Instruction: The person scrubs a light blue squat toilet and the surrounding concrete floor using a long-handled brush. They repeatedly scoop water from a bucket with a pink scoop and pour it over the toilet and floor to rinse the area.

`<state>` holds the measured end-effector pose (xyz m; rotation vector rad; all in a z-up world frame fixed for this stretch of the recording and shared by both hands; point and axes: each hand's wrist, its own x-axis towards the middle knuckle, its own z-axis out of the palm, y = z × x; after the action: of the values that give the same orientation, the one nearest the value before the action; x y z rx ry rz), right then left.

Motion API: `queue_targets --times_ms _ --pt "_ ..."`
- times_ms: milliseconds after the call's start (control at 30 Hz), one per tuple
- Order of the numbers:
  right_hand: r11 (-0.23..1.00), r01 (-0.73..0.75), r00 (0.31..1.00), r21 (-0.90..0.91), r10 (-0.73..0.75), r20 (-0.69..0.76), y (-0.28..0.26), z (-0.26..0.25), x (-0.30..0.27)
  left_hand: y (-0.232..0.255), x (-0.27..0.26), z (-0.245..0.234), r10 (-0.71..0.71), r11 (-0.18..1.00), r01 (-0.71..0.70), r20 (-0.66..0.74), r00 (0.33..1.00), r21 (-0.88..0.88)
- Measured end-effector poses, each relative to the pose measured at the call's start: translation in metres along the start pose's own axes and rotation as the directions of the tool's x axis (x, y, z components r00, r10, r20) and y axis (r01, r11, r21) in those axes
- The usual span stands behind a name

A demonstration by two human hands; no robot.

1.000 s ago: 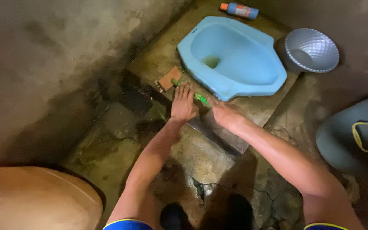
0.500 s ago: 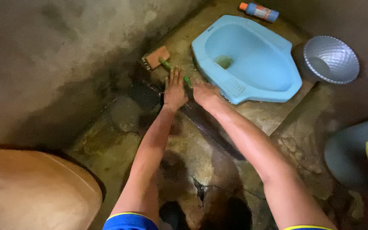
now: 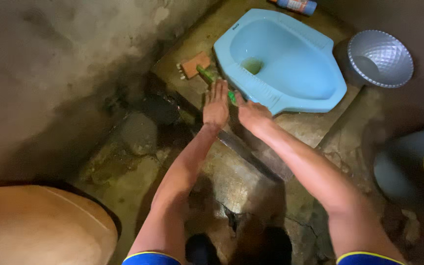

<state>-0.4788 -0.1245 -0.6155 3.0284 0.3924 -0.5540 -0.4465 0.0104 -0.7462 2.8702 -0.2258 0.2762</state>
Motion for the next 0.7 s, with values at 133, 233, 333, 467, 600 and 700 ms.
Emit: queue_targets --times_ms 133,233,333,467,600,700 --pt "0.996 -0.021 0.999 0.085 0.024 -0.039 -0.014 0.025 0.052 -0.026 0.027 0.006 -0.094 0.985 0.104 0.074 0.993 -0.138" --pt "0.991 -0.003 1.000 0.137 0.007 -0.028 0.003 0.029 0.054 -0.022 0.035 0.014 -0.054 0.994 0.057 0.033 0.998 -0.089" --pt "0.993 0.100 0.977 0.070 -0.085 -0.195 0.023 0.030 0.013 -0.004 0.014 0.020 0.072 0.997 -0.071 -0.038 0.997 0.028" --pt "0.984 -0.094 0.982 0.148 0.067 0.177 0.020 -0.017 -0.069 0.028 -0.014 0.017 0.227 0.965 -0.232 0.058 0.972 0.122" --pt "0.910 -0.310 0.904 0.274 0.193 0.383 0.023 -0.068 -0.133 0.032 -0.033 0.018 0.458 0.883 -0.441 -0.089 0.884 0.163" --pt "0.920 -0.323 0.886 0.222 0.212 0.412 0.042 -0.070 -0.144 0.020 -0.025 0.020 0.445 0.884 -0.411 -0.133 0.885 0.225"
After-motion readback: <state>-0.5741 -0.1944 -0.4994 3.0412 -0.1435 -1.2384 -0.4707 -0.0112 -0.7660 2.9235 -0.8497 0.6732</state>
